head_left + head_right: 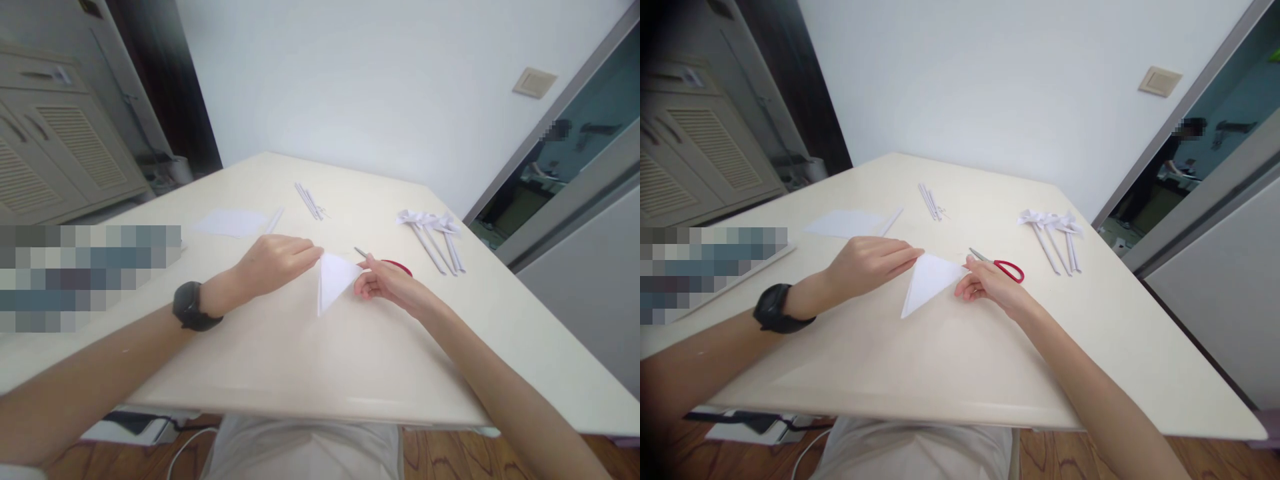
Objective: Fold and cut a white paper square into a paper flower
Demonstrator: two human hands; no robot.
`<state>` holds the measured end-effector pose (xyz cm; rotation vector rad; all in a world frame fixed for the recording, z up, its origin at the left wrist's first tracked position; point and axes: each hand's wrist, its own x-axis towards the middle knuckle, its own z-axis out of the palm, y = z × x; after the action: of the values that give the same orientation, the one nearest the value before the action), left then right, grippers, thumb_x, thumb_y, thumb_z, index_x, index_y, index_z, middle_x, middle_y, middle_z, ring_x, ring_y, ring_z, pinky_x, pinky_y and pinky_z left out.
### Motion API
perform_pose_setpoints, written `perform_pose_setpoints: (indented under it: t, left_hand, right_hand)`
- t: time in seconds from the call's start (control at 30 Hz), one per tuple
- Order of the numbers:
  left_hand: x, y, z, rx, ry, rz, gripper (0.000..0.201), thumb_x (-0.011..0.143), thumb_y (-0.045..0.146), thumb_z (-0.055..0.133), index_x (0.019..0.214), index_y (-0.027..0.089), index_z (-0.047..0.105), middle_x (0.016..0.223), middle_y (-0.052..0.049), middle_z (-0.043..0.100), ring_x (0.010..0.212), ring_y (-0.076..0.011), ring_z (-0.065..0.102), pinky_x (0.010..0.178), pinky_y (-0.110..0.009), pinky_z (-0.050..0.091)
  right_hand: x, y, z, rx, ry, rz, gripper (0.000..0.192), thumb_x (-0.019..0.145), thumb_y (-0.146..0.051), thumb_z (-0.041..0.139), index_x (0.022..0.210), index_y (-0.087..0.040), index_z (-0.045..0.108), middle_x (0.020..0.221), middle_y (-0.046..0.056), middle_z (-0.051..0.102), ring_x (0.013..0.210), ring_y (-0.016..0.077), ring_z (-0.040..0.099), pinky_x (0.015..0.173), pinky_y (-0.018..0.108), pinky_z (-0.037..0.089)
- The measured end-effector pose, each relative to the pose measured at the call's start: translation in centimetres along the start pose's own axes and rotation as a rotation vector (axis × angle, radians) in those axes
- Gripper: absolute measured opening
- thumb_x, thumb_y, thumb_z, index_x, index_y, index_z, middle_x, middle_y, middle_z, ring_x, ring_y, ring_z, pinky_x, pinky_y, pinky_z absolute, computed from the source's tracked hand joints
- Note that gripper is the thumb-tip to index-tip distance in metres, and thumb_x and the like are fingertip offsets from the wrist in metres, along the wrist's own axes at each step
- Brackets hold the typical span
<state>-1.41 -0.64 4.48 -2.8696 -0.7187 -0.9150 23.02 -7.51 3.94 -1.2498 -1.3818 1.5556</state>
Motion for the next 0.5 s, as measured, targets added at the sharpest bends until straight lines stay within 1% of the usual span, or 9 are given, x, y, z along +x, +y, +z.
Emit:
perform_pose_setpoints:
  t: [0.03, 0.1, 0.17, 0.27, 0.33, 0.4, 0.5]
  left_hand:
    - [-0.1, -0.1, 0.0, 0.079, 0.042, 0.067, 0.020, 0.085, 0.024, 0.044, 0.083, 0.019, 0.062, 0.072, -0.004, 0.064, 0.070, -0.0151, 0.060, 0.057, -0.023, 0.041]
    - [-0.2, -0.2, 0.0, 0.242, 0.137, 0.169, 0.020, 0.087, 0.024, 0.043, 0.086, 0.019, 0.062, 0.070, -0.003, 0.064, 0.067, -0.0144, 0.060, 0.057, -0.023, 0.041]
    - [-0.3, -0.2, 0.1, 0.311, 0.190, 0.213, 0.020, 0.088, 0.024, 0.043, 0.087, 0.019, 0.062, 0.070, -0.003, 0.065, 0.066, -0.0136, 0.061, 0.057, -0.023, 0.042]
    - [-0.3, -0.1, 0.2, 0.313, 0.224, 0.222, 0.019, 0.087, 0.024, 0.044, 0.089, 0.020, 0.063, 0.072, -0.002, 0.066, 0.066, -0.0130, 0.061, 0.057, -0.023, 0.042]
    - [-0.2, 0.1, 0.2, 0.273, 0.231, 0.193, 0.017, 0.086, 0.023, 0.047, 0.090, 0.020, 0.064, 0.074, -0.002, 0.068, 0.066, -0.0126, 0.061, 0.057, -0.022, 0.041]
    - [0.0, 0.5, 0.2, 0.187, 0.225, 0.125, 0.016, 0.085, 0.021, 0.049, 0.090, 0.020, 0.064, 0.075, -0.001, 0.068, 0.066, -0.0115, 0.061, 0.056, -0.021, 0.041]
    - [0.4, 1.4, -0.3, -0.047, 0.186, -0.059, 0.014, 0.083, 0.020, 0.051, 0.086, 0.018, 0.065, 0.076, 0.000, 0.068, 0.064, -0.0099, 0.059, 0.059, -0.020, 0.043]
  right_hand:
    - [0.0, 0.1, 0.1, 0.009, -0.025, 0.003, 0.038, 0.083, -0.052, 0.048, 0.091, -0.015, 0.056, 0.077, 0.006, 0.063, 0.064, 0.0117, 0.054, 0.067, 0.028, 0.044]
    - [0.0, 0.1, 0.2, 0.022, -0.034, -0.016, 0.027, 0.080, -0.042, 0.058, 0.089, -0.016, 0.056, 0.079, 0.005, 0.062, 0.065, 0.0108, 0.053, 0.068, 0.027, 0.043]
    - [-0.1, 0.0, 0.2, 0.045, -0.013, -0.052, 0.021, 0.078, -0.035, 0.062, 0.087, -0.016, 0.057, 0.077, 0.002, 0.060, 0.064, 0.0090, 0.052, 0.068, 0.025, 0.042]
    - [-0.1, -0.3, 0.1, 0.069, 0.000, -0.099, 0.017, 0.078, -0.032, 0.062, 0.080, -0.015, 0.058, 0.072, 0.000, 0.057, 0.062, 0.0072, 0.049, 0.067, 0.023, 0.040]
    - [-0.1, -0.5, 0.0, 0.065, -0.012, -0.110, 0.016, 0.077, -0.030, 0.062, 0.075, -0.015, 0.058, 0.070, 0.000, 0.056, 0.062, 0.0072, 0.048, 0.066, 0.022, 0.039]
    - [-0.2, -0.5, 0.0, 0.045, -0.018, -0.112, 0.016, 0.076, -0.030, 0.063, 0.075, -0.015, 0.059, 0.072, 0.000, 0.057, 0.062, 0.0076, 0.048, 0.066, 0.023, 0.039]
    - [-0.2, -0.6, 0.1, -0.012, 0.026, -0.150, 0.015, 0.076, -0.030, 0.062, 0.077, -0.016, 0.059, 0.075, 0.001, 0.060, 0.063, 0.0081, 0.049, 0.066, 0.023, 0.040]
